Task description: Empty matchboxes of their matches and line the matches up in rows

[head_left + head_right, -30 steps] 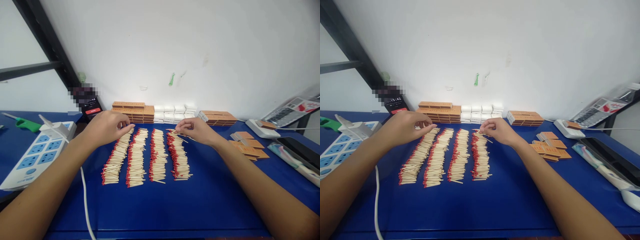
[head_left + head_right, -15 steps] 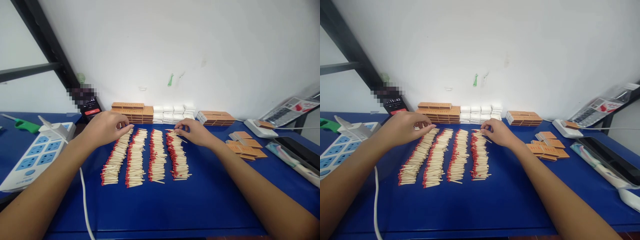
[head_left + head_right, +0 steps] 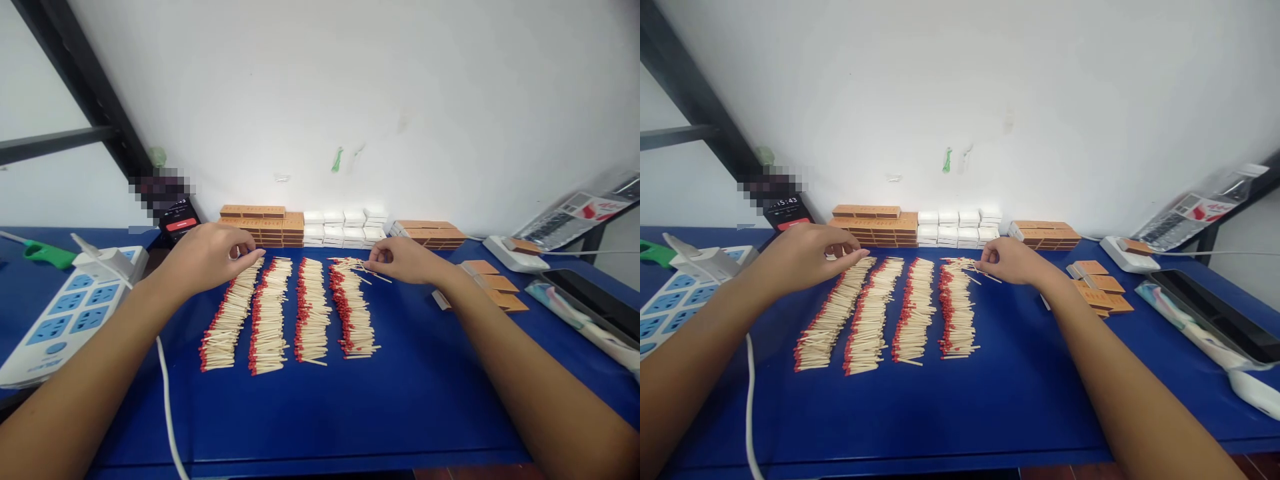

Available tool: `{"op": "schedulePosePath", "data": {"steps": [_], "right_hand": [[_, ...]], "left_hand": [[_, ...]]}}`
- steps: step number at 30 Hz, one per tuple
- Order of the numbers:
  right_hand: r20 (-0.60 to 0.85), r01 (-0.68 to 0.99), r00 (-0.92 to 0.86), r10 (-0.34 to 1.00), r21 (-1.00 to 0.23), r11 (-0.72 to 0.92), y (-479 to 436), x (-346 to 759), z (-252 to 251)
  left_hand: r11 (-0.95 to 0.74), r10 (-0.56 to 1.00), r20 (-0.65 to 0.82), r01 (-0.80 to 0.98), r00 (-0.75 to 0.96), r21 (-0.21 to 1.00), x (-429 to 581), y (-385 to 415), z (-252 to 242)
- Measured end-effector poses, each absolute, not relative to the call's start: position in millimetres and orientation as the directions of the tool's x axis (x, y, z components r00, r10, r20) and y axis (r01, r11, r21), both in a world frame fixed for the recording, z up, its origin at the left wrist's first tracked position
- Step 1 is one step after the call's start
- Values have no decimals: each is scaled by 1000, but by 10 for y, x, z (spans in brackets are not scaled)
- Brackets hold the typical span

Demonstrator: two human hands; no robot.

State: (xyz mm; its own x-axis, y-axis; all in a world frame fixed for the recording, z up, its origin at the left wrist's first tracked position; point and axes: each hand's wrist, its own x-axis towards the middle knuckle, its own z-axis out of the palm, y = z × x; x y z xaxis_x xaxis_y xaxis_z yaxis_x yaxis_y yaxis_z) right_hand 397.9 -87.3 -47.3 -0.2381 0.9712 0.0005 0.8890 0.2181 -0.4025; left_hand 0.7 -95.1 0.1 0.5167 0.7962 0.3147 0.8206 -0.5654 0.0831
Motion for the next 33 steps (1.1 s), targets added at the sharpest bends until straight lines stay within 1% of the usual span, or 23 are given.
{"op": "schedulePosePath", "data": {"steps": [7, 10, 13, 15, 18, 20, 24, 28, 31, 33], "right_hand": [[-55, 863, -275, 960, -455, 221, -835, 4010, -509], [10, 849, -264, 965, -473, 237, -835, 4032, -469], [85, 807, -249, 965, -533, 255, -846, 4035, -430], [83, 774, -257, 963, -578, 257, -864, 4020, -403], [53, 769, -275, 960, -587, 253, -904, 3984, -352], [40, 757, -248, 968, -616, 219, -930, 3961, -314], [-28, 688, -142, 989, -721, 79, -955, 3941, -273], [-30, 667, -48, 998, -745, 10, -926, 3934, -332], [1, 679, -22, 1000, -734, 16, -878, 3917, -434], [64, 684, -37, 997, -726, 72, -844, 3902, -502]], "left_hand": [[-566, 796, 312, 820, 518, 84, 2, -951, -3], [-564, 798, 313, 822, 515, 83, 8, -956, 0], [-561, 799, 314, 824, 513, 78, 15, -961, 6], [-559, 800, 311, 825, 513, 77, 18, -960, 8], [-558, 801, 309, 826, 513, 74, 15, -953, 4], [-559, 799, 312, 826, 514, 72, 10, -950, -1], [-562, 796, 319, 824, 514, 74, 3, -951, -4], [-559, 799, 314, 826, 514, 72, 1, -951, -3], [-563, 797, 310, 823, 518, 74, -1, -946, -6], [-563, 798, 309, 823, 518, 74, -2, -943, -9]]}}
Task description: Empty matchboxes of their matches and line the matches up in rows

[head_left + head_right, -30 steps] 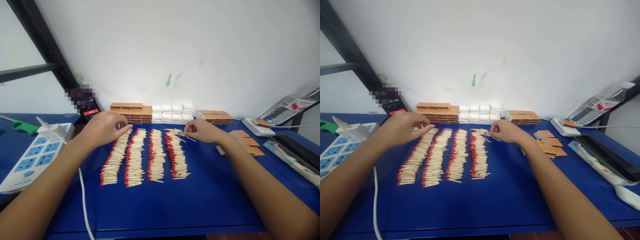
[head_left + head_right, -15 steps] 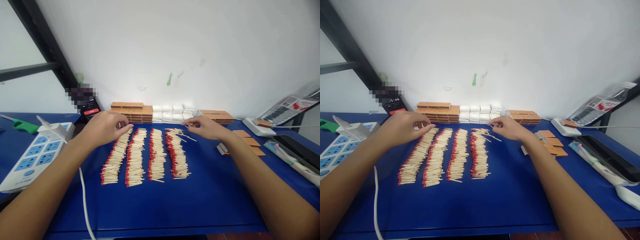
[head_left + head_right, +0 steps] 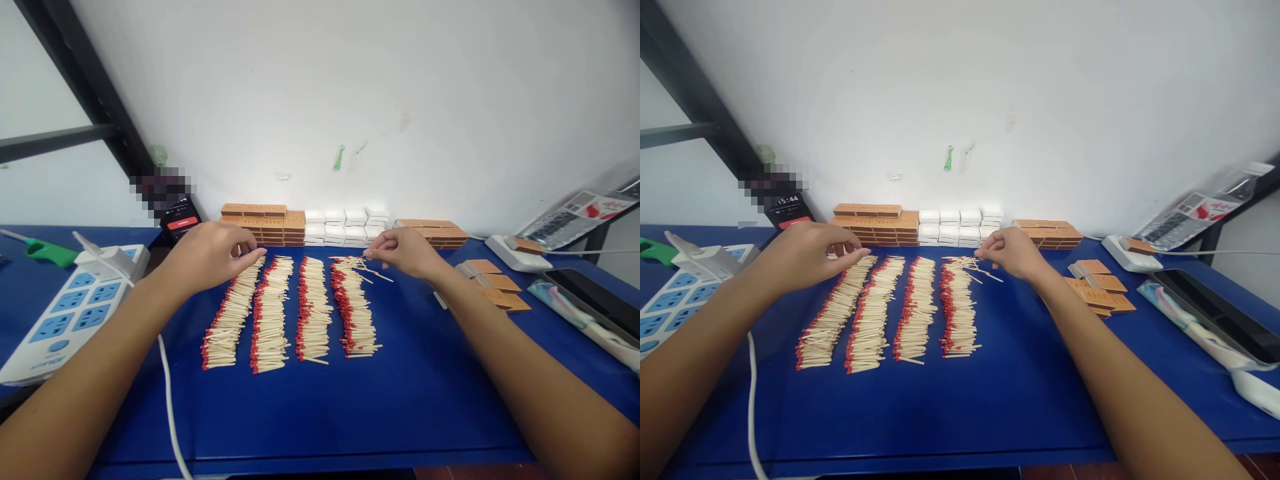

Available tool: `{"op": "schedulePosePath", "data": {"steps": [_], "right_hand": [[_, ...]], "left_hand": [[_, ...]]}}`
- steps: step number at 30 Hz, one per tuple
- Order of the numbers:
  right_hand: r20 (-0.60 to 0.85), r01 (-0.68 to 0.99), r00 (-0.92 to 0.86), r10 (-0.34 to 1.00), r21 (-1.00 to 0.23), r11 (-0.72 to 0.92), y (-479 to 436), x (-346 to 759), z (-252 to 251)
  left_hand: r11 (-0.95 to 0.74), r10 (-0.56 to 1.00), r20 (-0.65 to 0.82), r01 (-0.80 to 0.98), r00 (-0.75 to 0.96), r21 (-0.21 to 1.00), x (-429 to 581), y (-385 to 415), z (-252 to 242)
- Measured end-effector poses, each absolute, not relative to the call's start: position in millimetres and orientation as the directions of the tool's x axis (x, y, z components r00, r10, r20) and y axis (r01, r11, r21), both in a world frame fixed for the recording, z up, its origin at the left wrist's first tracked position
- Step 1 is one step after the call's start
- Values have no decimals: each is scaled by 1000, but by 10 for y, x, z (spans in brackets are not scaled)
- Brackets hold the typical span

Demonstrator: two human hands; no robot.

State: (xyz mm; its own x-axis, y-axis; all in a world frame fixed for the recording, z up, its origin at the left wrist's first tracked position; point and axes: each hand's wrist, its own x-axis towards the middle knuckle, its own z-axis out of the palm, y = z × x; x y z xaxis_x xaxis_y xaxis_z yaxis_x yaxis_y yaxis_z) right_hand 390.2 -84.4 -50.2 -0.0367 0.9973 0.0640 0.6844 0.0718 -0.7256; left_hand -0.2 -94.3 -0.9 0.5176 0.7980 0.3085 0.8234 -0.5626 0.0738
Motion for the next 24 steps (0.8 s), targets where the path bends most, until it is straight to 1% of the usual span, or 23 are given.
{"op": "schedulePosePath", "data": {"steps": [3, 5, 10, 12, 24], "right_hand": [[164, 700, -36, 986, -700, 142, -808, 3889, -572], [172, 724, -31, 985, -675, 141, -794, 3900, -597], [45, 785, -89, 995, -612, 98, -773, 3981, -626], [15, 801, -100, 995, -592, 90, -769, 3996, -632], [-41, 827, -148, 988, -553, 101, -806, 3908, -597]], "left_hand": [[-565, 795, 312, 822, 520, 69, 0, -941, -10], [-570, 792, 313, 819, 525, 70, 2, -940, -9], [-563, 795, 316, 823, 518, 66, 4, -941, -9], [-566, 792, 318, 822, 521, 63, 2, -942, -11], [-566, 794, 312, 822, 522, 64, 6, -946, -3]]}}
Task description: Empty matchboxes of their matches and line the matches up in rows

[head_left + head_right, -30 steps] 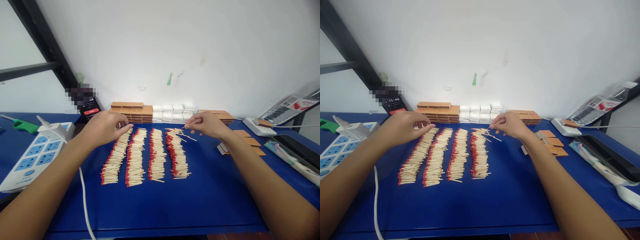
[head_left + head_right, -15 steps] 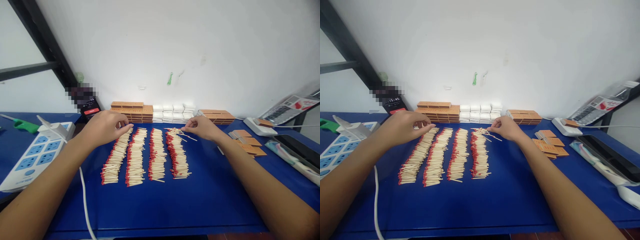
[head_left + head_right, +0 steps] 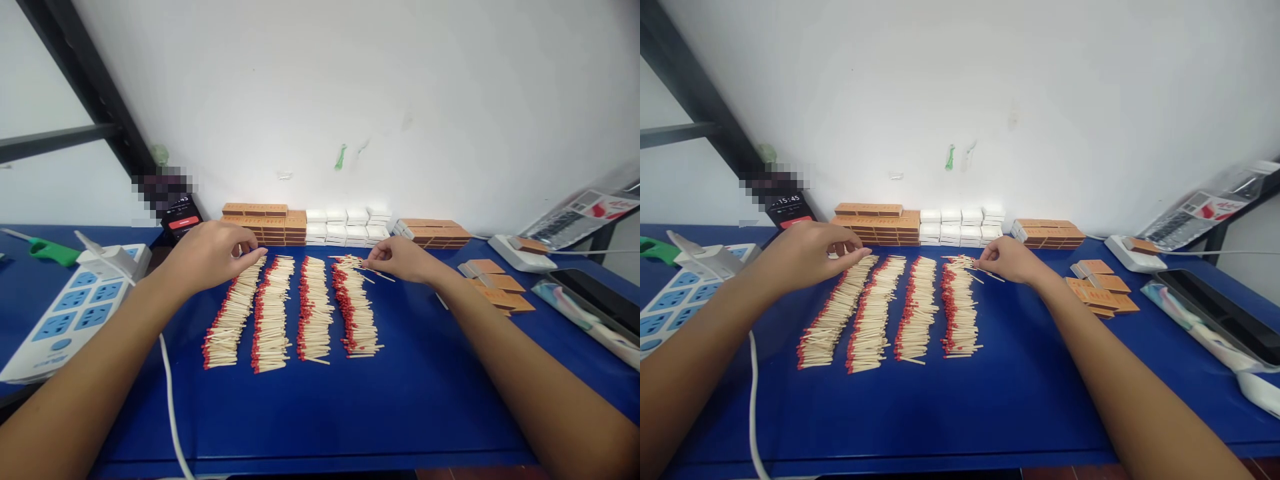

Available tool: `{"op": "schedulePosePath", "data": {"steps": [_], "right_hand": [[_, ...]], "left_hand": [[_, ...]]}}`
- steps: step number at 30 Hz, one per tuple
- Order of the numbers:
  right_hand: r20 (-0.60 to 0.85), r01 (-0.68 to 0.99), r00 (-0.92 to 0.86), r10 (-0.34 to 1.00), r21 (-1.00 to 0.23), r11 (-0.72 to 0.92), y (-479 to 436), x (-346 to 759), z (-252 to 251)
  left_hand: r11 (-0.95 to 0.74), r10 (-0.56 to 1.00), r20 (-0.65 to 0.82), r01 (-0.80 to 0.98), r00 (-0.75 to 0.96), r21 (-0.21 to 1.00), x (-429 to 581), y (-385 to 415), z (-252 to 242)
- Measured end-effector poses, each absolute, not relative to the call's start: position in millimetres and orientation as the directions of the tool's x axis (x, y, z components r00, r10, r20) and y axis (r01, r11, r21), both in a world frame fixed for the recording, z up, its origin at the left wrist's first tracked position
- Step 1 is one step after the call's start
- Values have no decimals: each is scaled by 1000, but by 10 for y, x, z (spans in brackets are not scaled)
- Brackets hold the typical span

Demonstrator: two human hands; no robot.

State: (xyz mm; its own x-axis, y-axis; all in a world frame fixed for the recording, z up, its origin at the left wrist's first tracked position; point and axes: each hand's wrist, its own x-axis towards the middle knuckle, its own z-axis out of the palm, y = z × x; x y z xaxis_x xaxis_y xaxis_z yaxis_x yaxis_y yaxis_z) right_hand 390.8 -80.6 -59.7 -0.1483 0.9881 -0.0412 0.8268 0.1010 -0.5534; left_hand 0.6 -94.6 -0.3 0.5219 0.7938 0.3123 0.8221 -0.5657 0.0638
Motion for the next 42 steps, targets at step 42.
{"op": "schedulePosePath", "data": {"steps": [42], "right_hand": [[180, 795, -382, 906, -435, 422, -685, 3646, -701]], "left_hand": [[-557, 803, 296, 828, 517, 66, 10, -943, 15]]}}
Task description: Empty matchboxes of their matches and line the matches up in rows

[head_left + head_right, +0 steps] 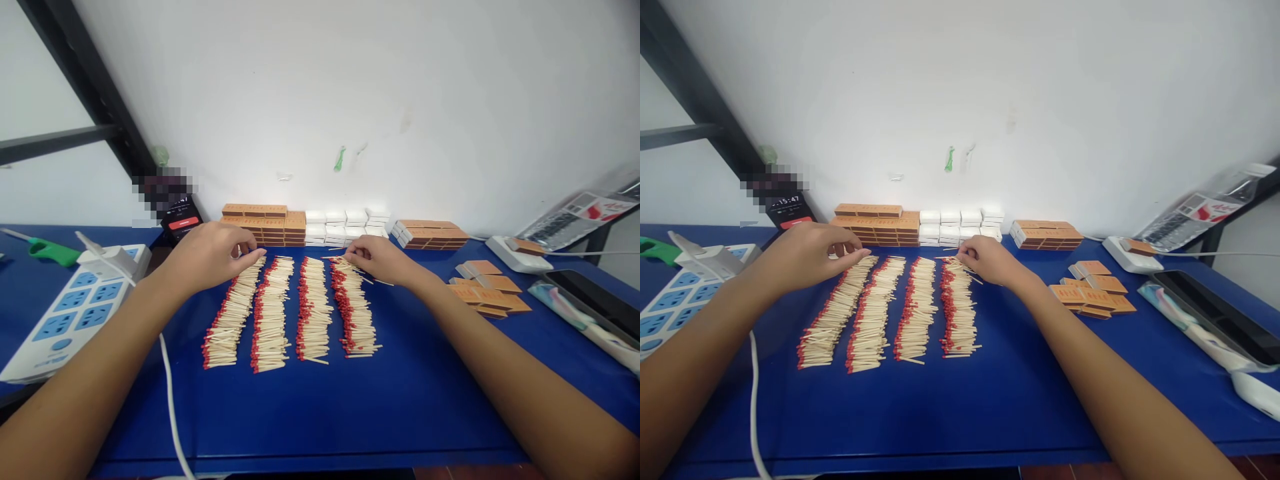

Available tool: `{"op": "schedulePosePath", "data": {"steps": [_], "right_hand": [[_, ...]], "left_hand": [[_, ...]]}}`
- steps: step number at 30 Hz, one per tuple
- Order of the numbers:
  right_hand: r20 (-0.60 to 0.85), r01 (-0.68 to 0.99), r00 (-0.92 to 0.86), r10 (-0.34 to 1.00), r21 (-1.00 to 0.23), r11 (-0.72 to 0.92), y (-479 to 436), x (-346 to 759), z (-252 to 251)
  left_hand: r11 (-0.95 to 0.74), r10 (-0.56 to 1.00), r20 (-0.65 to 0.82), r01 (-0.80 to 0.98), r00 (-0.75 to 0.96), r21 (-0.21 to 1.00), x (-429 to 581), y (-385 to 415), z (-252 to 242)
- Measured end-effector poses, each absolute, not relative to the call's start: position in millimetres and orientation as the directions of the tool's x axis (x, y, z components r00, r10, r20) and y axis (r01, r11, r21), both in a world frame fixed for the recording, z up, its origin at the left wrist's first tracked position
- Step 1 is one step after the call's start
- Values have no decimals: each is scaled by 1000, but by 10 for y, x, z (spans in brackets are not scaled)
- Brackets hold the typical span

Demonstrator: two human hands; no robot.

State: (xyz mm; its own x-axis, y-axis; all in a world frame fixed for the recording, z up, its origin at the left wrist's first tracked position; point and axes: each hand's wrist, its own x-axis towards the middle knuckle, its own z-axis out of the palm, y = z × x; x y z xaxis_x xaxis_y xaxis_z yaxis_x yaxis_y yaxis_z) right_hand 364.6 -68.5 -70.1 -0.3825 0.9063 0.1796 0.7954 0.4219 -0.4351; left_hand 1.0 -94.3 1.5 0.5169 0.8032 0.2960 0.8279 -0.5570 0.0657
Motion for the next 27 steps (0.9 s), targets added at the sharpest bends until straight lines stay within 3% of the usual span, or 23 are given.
{"op": "schedulePosePath", "data": {"steps": [7, 13, 20, 27], "right_hand": [[209, 763, -447, 870, -418, 492, -724, 3620, -659], [202, 765, -419, 885, -447, 464, -698, 3705, -632], [140, 810, -379, 915, -427, 401, -740, 3925, -585], [97, 793, -405, 909, -459, 402, -764, 3869, -602]], "left_hand": [[-574, 790, 310, 816, 528, 72, -4, -955, 0], [-669, 742, 281, 695, 609, 263, 275, -934, 11], [-732, 681, 84, 679, 728, 54, 1009, -544, -100], [-694, 718, 20, 715, 695, 86, 1333, -329, -242]]}}
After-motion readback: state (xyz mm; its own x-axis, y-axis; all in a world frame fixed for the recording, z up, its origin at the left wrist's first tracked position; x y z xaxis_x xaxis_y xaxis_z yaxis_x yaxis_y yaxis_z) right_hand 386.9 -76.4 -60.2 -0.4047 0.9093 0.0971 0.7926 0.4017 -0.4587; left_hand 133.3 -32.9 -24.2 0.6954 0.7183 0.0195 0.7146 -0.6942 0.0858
